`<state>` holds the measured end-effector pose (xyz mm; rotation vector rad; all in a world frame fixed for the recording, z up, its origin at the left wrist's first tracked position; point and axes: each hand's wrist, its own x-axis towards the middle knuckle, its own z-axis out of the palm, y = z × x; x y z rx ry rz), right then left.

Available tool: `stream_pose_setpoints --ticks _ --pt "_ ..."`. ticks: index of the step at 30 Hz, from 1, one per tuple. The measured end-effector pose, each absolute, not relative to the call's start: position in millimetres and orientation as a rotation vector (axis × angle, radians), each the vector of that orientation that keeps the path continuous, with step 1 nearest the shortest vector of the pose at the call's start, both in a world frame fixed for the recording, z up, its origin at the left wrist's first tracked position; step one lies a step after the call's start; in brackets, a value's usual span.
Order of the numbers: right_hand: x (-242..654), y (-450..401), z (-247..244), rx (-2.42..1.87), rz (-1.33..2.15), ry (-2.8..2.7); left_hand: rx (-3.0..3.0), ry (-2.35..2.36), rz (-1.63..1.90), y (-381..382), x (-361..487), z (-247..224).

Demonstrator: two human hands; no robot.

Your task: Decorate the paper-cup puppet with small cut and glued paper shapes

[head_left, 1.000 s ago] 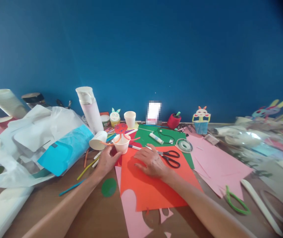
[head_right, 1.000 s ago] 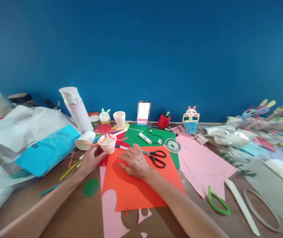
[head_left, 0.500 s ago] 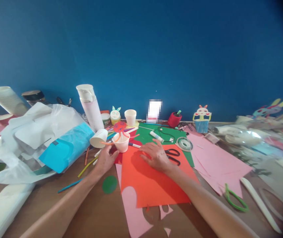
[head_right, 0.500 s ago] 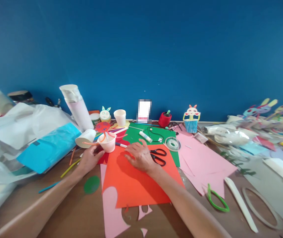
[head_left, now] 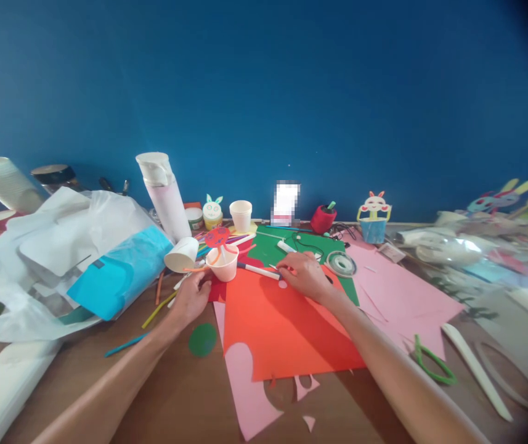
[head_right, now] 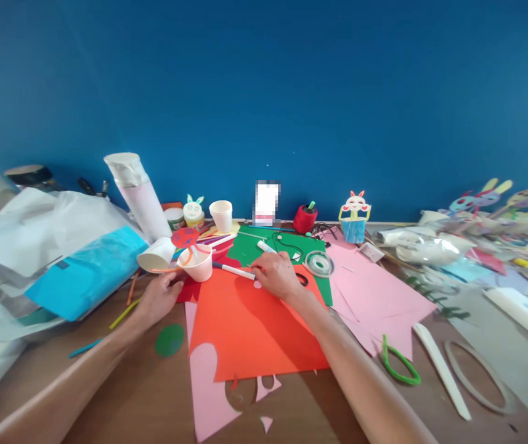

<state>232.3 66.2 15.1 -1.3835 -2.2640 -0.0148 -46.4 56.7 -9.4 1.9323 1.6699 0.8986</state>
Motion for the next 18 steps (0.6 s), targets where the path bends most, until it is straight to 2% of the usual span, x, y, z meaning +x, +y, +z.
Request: stream_pose_setpoints --ticks 4,14,18 --pt "239.8 65.1 20.1 -1.376 0.096 -2.456 1.944 1.641 0.890 56.2 -46.5 -8.8" --pt "231.8 56.8 7.5 -1.558 -0.207 -2.513 1.955 1.628 0.896 54.4 -45.3 -8.8" --pt "229.6 55.9 8.2 -1.618 -0.098 -2.470 1.902 1.567 0.898 53.0 -43.5 -7.3"
